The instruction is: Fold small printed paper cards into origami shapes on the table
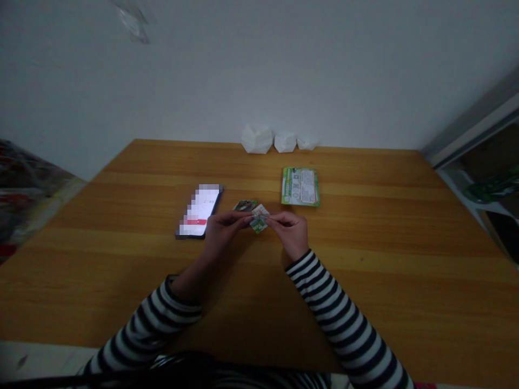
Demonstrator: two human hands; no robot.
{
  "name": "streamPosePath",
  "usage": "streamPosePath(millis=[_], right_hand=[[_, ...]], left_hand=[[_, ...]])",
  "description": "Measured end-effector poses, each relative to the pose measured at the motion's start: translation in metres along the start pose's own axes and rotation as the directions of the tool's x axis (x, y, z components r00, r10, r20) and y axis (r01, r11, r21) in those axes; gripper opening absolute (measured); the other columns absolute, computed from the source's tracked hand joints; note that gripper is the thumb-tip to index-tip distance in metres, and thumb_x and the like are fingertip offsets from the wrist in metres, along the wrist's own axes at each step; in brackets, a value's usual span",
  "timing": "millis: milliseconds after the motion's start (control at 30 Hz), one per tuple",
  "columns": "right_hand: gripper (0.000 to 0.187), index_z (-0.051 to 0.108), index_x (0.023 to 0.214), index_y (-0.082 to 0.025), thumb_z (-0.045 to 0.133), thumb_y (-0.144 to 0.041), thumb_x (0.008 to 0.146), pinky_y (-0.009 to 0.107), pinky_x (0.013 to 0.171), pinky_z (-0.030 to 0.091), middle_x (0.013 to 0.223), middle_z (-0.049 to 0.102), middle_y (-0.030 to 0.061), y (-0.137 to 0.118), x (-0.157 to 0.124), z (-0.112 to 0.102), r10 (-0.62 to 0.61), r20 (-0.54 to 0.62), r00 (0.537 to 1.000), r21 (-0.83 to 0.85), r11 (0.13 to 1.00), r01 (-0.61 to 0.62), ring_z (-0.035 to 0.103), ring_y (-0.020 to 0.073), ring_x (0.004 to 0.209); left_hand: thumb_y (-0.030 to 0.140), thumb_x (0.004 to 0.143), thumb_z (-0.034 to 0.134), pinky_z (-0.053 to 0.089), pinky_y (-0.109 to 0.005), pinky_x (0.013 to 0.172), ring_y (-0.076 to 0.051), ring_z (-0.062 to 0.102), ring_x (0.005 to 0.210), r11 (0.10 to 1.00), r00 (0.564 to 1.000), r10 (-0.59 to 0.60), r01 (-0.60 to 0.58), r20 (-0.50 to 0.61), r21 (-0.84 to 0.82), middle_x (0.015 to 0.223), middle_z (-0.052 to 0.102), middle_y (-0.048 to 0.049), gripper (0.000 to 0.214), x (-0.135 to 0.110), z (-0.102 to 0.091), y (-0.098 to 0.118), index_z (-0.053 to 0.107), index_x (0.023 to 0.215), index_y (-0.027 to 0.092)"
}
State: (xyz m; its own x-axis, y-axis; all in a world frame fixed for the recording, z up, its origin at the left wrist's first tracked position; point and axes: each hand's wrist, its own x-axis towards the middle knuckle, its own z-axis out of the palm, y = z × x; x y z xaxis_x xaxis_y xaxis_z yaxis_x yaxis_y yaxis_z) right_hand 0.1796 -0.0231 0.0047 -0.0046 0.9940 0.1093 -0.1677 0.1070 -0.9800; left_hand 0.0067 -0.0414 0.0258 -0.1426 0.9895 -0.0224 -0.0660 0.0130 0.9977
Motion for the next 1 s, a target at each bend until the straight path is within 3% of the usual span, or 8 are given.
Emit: streamPosePath(millis=[233,400,567,733,900,1000], right_hand=[[0.016,0.078,0.07,-0.02,0.085,-0.035,0.069,0.029,0.064,0.058,0.07,0.078,0.0038,0.002,-0.009,0.014,0.023,-0.057,0.998,0.047,0.999,-0.021,0.07,0.0164,0.063],[0.019,0.074,0.07,-0.019,0.085,-0.035,0.068,0.028,0.064,0.058,0.071,0.077,0.0027,0.004,-0.012,0.021,0.063,-0.117,0.991,0.114,0.992,-0.049,0.07,0.0154,0.063],[0.025,0.067,0.07,-0.019,0.085,-0.036,0.068,0.029,0.065,0.059,0.072,0.076,0.0021,0.009,-0.013,0.024,0.091,-0.138,0.986,0.15,0.986,-0.07,0.071,0.016,0.064],[0.026,0.065,0.084,-0.02,0.081,-0.037,0.073,0.029,0.061,0.059,0.07,0.074,0.0005,0.009,-0.012,0.023,0.075,-0.127,0.989,0.114,0.992,-0.061,0.07,0.0161,0.061],[0.025,0.058,0.082,-0.022,0.079,-0.034,0.074,0.025,0.056,0.055,0.067,0.069,-0.0029,0.006,-0.011,0.024,-0.043,-0.122,0.992,0.015,0.999,0.045,0.067,0.0144,0.059],[0.024,0.058,0.085,-0.023,0.078,-0.031,0.075,0.023,0.054,0.053,0.069,0.069,-0.0033,0.006,-0.013,0.026,-0.038,-0.059,0.998,-0.024,0.999,0.037,0.068,0.0143,0.061]], left_hand=[[0.03,0.067,0.085,0.058,-0.037,0.087,-0.023,0.075,0.085,0.999,0.992,0.007,-0.013,-0.127,-0.047,0.084,0.08,-0.0081,0.015,-0.001,0.004,0.001,0.08,0.073,0.017],[0.031,0.064,0.087,0.06,-0.031,0.076,-0.019,0.074,0.073,0.986,0.978,-0.108,0.082,-0.177,-0.147,0.079,0.079,-0.0078,0.021,-0.004,0.009,-0.001,0.079,0.076,0.015],[0.03,0.062,0.089,0.061,-0.031,0.072,-0.018,0.073,0.069,0.969,0.959,-0.139,0.08,-0.248,-0.233,0.076,0.078,-0.0069,0.028,-0.006,0.014,-0.002,0.075,0.078,0.013],[0.031,0.064,0.088,0.061,-0.029,0.069,-0.017,0.073,0.069,0.983,0.963,-0.084,0.037,-0.258,-0.18,0.077,0.077,-0.0067,0.031,-0.007,0.015,-0.004,0.074,0.085,0.013],[0.033,0.073,0.081,0.058,-0.032,0.079,-0.02,0.073,0.084,0.999,0.994,0.038,-0.035,-0.105,0.035,0.092,0.078,-0.0086,0.028,-0.006,0.015,-0.01,0.077,0.093,0.016],[0.033,0.072,0.082,0.056,-0.034,0.079,-0.023,0.072,0.085,0.984,0.997,0.047,-0.034,-0.067,0.175,0.09,0.078,-0.0084,0.025,-0.006,0.013,-0.012,0.079,0.089,0.016]])
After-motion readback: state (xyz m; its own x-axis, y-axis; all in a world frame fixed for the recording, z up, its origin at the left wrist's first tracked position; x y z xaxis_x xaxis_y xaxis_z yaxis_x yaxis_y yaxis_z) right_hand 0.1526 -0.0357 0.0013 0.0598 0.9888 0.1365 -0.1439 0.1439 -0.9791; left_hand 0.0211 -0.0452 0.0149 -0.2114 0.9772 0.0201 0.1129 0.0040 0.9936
